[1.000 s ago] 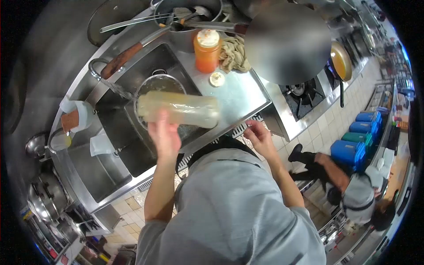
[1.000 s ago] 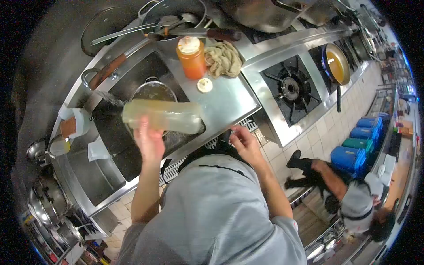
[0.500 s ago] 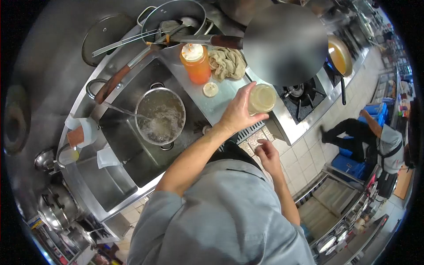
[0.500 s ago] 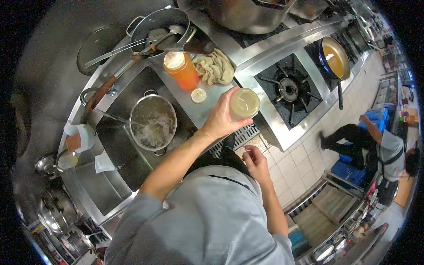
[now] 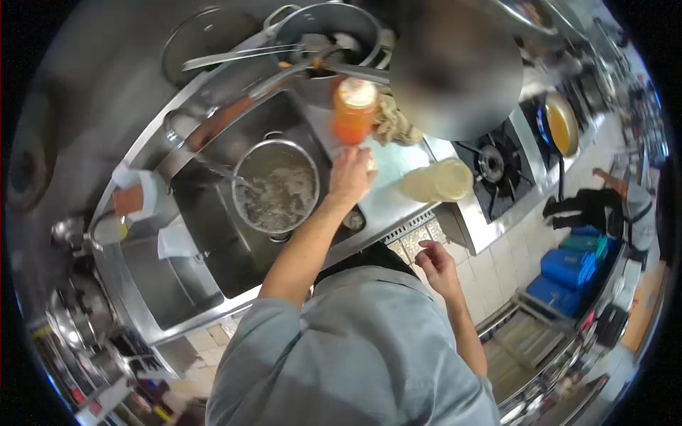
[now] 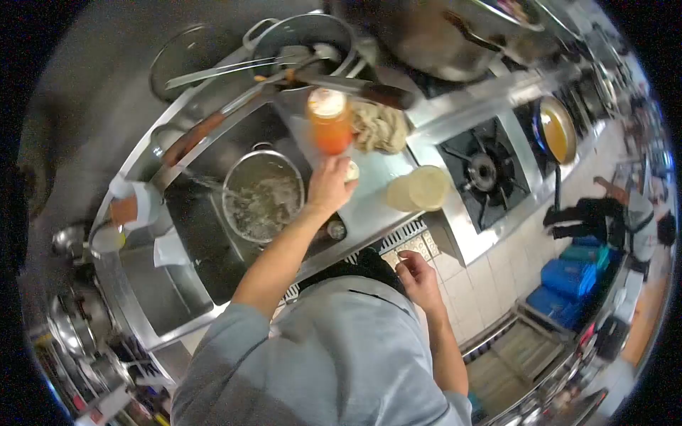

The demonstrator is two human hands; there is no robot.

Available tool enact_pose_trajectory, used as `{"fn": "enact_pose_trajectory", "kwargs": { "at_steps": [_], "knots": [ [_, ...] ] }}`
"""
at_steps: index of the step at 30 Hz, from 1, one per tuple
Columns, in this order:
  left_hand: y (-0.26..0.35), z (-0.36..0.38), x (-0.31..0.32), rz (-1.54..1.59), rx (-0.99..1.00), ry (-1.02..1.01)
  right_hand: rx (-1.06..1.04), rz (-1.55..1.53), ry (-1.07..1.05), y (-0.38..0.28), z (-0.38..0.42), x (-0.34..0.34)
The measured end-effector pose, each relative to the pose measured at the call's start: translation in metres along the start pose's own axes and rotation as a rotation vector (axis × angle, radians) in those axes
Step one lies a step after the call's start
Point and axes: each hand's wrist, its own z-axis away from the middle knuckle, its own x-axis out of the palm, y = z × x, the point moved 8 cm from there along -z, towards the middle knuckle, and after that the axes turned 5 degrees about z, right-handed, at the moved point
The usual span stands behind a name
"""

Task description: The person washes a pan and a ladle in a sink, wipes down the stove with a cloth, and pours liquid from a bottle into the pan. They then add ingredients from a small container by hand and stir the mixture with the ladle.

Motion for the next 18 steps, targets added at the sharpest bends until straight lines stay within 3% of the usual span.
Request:
{"fn": "enact_pose_trajectory", "kwargs": {
  "at_steps": [1, 2, 3, 6, 9, 13, 18],
  "knots": [
    [-0.002, 0.006, -0.006, 0.049, -0.003, -0.030, -0.015, 0.015, -0.032, -0.010, -0.006, 0.008],
    [-0.015, 0.023, -0.037, 0.276, 0.013, 0.111, -0.053, -0.017, -0.076, -0.027, -0.019, 0.026],
    [-0.027, 0.032, -0.044, 0.271, -0.001, 0.128, -0.071, -0.064, -0.083, -0.035, -0.024, 0.033],
    [-0.101, 0.065, -0.078, 0.963, -0.370, 0.455, -0.115, -0.079, -0.186, -0.057, -0.042, 0.068],
    [-0.152, 0.081, -0.140, 1.082, -0.666, 0.551, -0.083, -0.118, -0.351, -0.104, -0.066, 0.118],
    [-0.170, 0.085, -0.201, 1.141, -0.642, 0.558, -0.080, -0.156, -0.433, -0.180, -0.107, 0.191],
    [-0.197, 0.091, -0.227, 0.879, -0.536, 0.393, -0.073, -0.311, -0.516, -0.232, -0.162, 0.290]
  ]
}}
